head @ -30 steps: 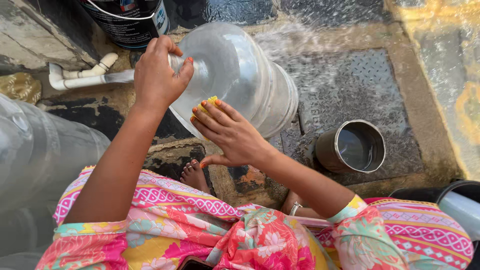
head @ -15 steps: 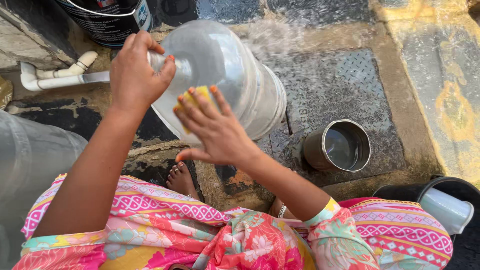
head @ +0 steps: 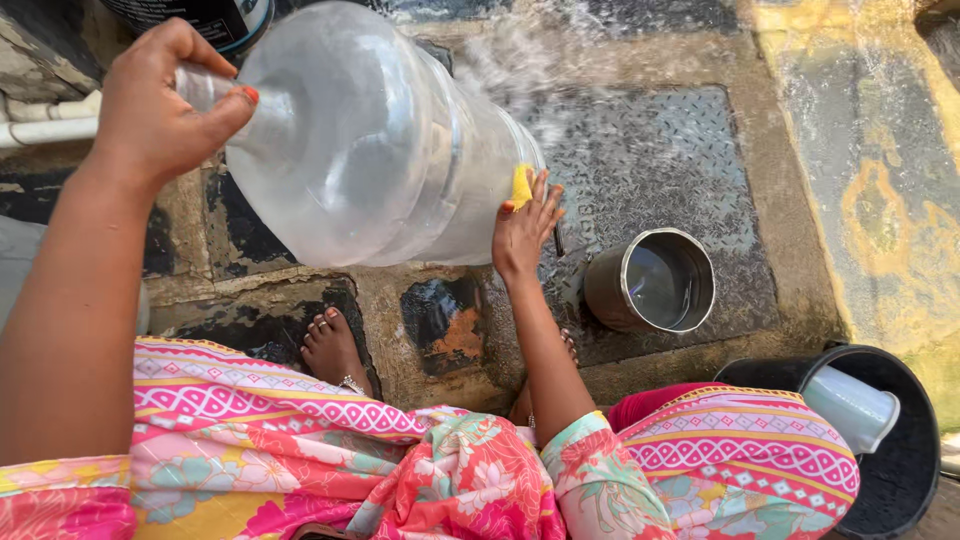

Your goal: The person cleans a large plastic water jug by scrubbing the neck with a toothbrush and wiping the exterior with a sponge under running water.

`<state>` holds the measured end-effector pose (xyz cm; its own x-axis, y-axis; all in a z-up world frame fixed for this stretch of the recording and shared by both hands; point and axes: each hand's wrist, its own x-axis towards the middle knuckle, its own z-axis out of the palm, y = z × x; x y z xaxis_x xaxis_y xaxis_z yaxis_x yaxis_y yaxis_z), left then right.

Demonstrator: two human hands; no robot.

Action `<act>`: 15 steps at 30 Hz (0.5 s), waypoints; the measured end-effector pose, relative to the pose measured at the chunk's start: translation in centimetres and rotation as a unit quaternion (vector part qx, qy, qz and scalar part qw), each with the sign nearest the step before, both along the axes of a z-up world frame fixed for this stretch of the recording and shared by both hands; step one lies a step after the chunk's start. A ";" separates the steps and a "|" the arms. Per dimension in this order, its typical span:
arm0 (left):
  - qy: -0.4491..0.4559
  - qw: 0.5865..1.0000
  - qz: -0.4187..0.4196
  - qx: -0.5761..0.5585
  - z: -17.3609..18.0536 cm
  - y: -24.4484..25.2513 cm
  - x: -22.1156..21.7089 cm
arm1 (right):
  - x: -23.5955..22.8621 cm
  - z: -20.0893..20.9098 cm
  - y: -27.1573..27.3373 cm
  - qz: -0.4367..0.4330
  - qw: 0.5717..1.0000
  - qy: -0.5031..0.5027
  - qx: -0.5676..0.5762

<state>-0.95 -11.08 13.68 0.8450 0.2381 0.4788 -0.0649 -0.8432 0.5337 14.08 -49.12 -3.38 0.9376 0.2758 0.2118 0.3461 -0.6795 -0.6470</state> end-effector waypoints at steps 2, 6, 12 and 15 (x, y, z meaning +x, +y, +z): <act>-0.005 1.000 -0.007 -0.014 -0.1 0.8 0.1 | 1.2 0.0 -0.3 0.004 1.000 0.008 -0.018; 0.008 0.998 0.003 0.060 -0.9 1.2 0.1 | -1.8 2.7 2.8 0.146 0.978 0.006 0.151; 0.065 0.998 -0.017 0.009 -3.2 3.5 -0.4 | -4.8 5.4 4.4 0.267 0.946 -0.055 0.177; 0.079 0.996 -0.031 -0.020 -4.9 4.1 -0.7 | -1.0 2.4 2.9 0.149 0.978 -0.038 0.145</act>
<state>-1.62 -7.01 8.74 0.9228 0.1987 0.3301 -0.0295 -0.8178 0.5748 13.10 -46.22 -1.03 0.8038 0.4518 0.3870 0.5546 -0.3341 -0.7621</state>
